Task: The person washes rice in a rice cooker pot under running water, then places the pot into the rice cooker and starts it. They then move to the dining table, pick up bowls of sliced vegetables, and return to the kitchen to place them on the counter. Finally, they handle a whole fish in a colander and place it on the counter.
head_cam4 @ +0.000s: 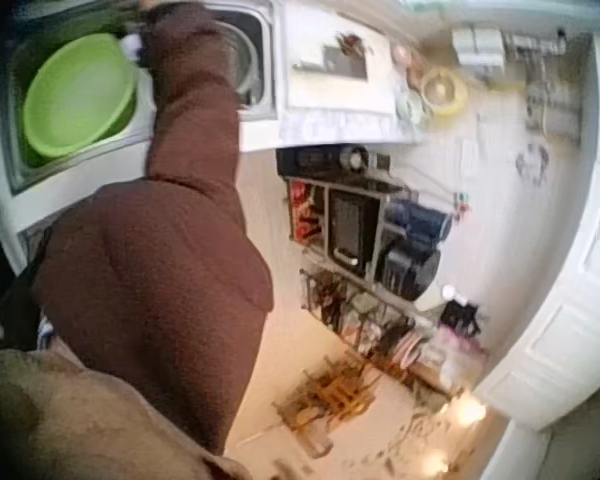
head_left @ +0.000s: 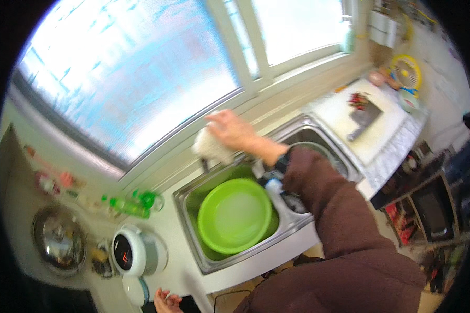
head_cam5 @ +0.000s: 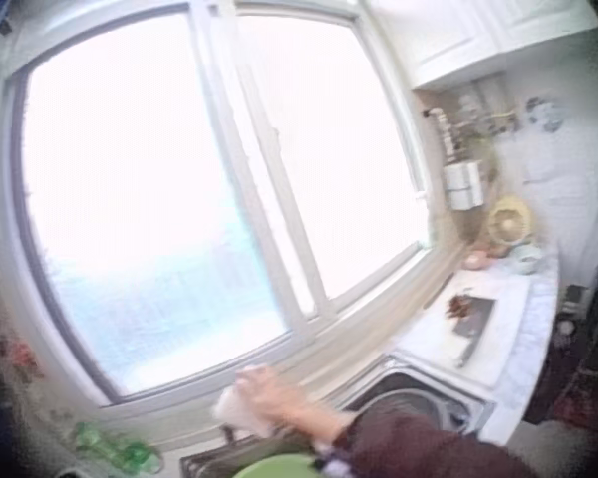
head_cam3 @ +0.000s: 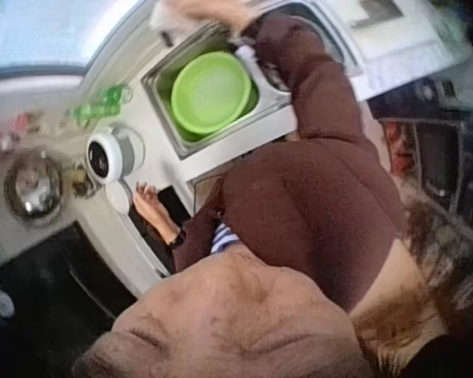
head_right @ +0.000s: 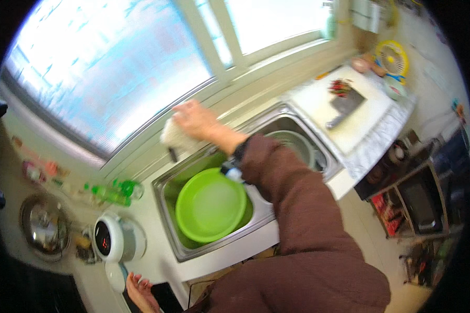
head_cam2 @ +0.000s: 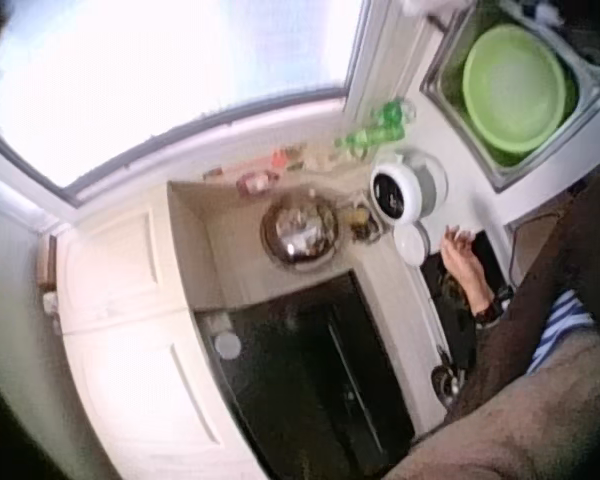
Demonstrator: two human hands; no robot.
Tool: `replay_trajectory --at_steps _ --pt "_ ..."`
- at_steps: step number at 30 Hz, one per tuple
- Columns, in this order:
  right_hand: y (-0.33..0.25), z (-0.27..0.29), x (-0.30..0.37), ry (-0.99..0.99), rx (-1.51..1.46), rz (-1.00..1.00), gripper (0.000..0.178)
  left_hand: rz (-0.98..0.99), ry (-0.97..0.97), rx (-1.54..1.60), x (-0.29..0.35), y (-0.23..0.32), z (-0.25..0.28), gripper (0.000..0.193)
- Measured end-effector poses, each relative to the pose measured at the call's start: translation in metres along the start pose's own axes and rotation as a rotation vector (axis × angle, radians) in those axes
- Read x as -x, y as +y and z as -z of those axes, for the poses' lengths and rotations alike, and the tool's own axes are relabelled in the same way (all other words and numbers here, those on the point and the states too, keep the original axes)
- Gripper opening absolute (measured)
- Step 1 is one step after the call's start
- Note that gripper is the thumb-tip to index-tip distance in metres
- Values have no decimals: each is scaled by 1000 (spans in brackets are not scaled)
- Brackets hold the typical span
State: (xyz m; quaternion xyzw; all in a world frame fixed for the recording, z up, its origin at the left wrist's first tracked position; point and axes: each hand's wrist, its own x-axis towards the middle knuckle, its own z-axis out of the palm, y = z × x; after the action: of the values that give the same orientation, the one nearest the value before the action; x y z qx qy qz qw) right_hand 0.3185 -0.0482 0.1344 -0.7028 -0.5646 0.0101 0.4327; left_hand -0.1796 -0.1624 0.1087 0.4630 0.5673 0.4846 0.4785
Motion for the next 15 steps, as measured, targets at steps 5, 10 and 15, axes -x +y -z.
replay_trajectory --at_steps 5,10,15 --pt "-2 12 55 271 -28 -136 46 -47 -127 17 6 5 -29 38" --pt "24 26 171 11 -164 -136 38 -42 -326 -11 0 2 -46 34" --pt "32 52 312 -339 -21 -203 34 23 -476 30 -10 -18 -69 40"
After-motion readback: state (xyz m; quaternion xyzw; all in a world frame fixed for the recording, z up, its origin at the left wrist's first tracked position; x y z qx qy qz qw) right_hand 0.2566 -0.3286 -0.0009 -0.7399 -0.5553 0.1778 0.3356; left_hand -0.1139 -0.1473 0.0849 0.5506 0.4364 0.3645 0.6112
